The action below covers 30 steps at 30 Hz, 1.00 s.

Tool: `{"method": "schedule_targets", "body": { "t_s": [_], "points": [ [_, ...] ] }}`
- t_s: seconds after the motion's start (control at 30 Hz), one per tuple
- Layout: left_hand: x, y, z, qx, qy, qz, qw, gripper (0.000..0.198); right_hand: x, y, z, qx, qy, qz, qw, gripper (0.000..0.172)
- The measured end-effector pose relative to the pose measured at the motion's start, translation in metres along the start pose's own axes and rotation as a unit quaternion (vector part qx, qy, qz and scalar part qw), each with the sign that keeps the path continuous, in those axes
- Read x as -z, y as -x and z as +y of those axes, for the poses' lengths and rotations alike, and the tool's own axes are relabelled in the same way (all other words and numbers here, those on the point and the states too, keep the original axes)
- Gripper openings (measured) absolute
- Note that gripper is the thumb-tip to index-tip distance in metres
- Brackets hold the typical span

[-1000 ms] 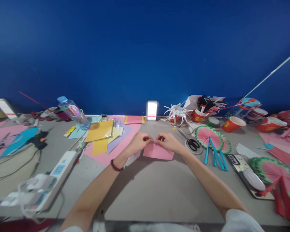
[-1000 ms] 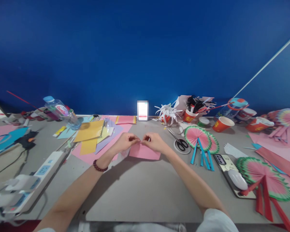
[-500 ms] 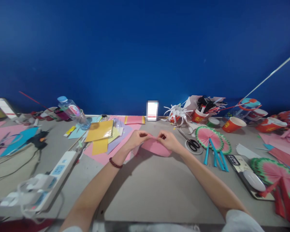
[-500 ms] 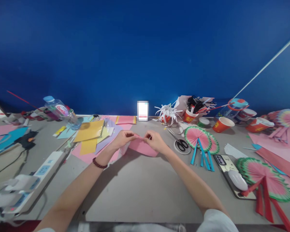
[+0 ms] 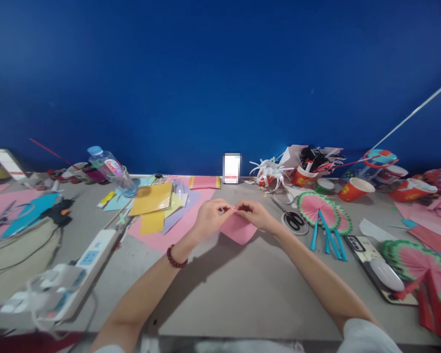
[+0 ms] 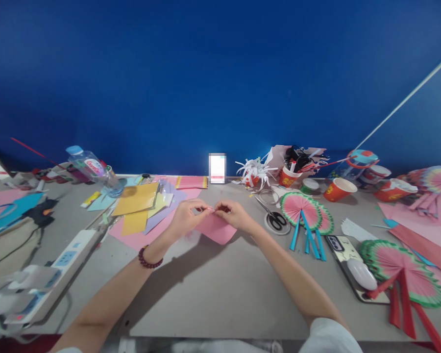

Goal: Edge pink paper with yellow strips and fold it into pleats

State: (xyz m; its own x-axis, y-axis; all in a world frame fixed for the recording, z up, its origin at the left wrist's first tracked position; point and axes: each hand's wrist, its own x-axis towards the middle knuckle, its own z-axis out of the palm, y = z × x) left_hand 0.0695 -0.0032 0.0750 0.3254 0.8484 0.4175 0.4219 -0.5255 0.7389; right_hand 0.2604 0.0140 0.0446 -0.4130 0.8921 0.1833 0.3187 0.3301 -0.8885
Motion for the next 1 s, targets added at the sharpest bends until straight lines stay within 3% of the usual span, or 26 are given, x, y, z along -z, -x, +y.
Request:
{"method": "schedule_targets", "body": {
  "t_s": [0.23, 0.5, 1.0],
  "points": [
    [0.002, 0.009, 0.02, -0.074, -0.104, 0.013, 0.992, 0.016, 0.0, 0.0, -0.005, 0.078, -0.013, 0.01, 0.997, 0.014],
    [0.005, 0.017, 0.037, -0.106, -0.113, 0.04, 0.987, 0.013, -0.003, 0.0, -0.005, 0.122, -0.056, 0.098, 0.986, 0.019],
    [0.003, 0.017, 0.034, -0.178, -0.14, 0.068, 0.972, 0.016, -0.005, 0.002, -0.006, 0.138, -0.061, 0.105, 0.983, 0.023]
  ]
}}
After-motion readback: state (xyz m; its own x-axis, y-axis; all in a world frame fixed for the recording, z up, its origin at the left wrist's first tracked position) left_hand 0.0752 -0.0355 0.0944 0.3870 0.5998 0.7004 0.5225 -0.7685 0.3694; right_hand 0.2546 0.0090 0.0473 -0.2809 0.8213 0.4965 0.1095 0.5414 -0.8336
